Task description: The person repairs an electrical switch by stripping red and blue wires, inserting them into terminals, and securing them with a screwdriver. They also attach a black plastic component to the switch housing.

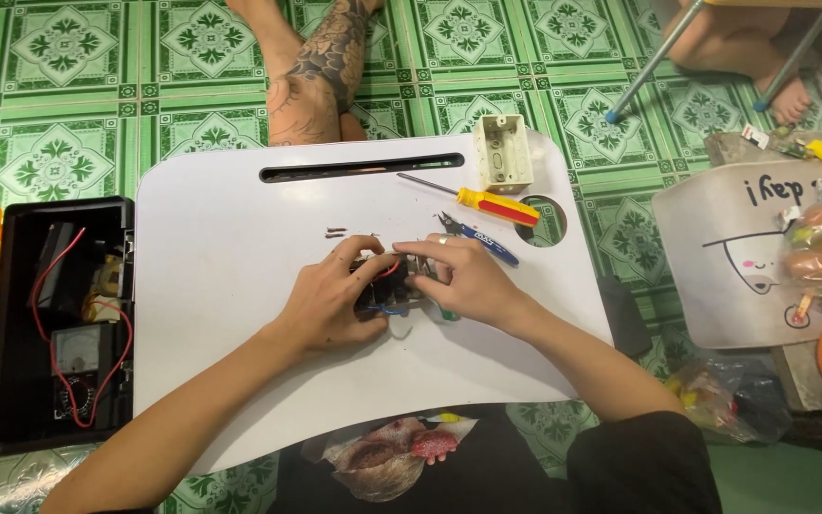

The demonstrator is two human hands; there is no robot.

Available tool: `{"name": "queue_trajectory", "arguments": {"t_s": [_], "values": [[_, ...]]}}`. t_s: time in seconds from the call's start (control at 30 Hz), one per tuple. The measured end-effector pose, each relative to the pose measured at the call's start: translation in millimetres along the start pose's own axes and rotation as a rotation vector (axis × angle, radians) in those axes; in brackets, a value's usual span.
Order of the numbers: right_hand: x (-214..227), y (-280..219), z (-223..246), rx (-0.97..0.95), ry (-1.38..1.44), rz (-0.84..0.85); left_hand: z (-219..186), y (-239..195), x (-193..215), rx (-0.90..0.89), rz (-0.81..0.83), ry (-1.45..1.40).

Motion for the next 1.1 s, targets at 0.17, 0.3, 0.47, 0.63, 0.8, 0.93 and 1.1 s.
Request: {"name": "queue_trajectory", "arguments": {"t_s": [0.17, 0.3, 0.47, 0.63, 0.8, 0.93, 1.1], "values": [[-5.9, 2.5, -3.9, -0.036, -0.074, 0.049, 9.7, 1.4, -12.6, 0.032, 0.047, -0.066], [2.0, 6.4, 6.0, -0.034, -0.201, 0.041, 9.9, 4.3, -12.6, 0.025, 0.028, -0.090], [-1.7, 4.6, 4.0, -0.076, -0.240, 0.058, 12.7, 3.5, -20.2, 0.075, 0.057, -0.161], [-4.0, 5.6, 5.1, -0.069, -0.252, 0.076, 15.0, 0.2, -15.6, 0.079, -0.007, -0.275], [-4.5, 6.0, 7.5, -0.061, -0.264, 0.097, 0.8, -0.1, 8.8, -0.015, -0.133, -0.299], [-3.7, 9.0, 20.8, -0.004, -0.310, 0.077, 26.2, -2.3, 25.2, 0.008, -0.359, -0.398], [1.8, 7.2, 11.8, 0.002, -0.243, 0.023, 57.7, -3.1, 43.1, 0.238, -0.478, -0.182]]}}
Point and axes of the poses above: each hand's wrist, its own y-axis towards the middle knuckle, its own x-axis out of the back of the hand, z = x × y, the point moved 7 cm from there along y, towards the middle knuckle, and after that the axes turned 8 degrees about z, right-handed, at the moved point
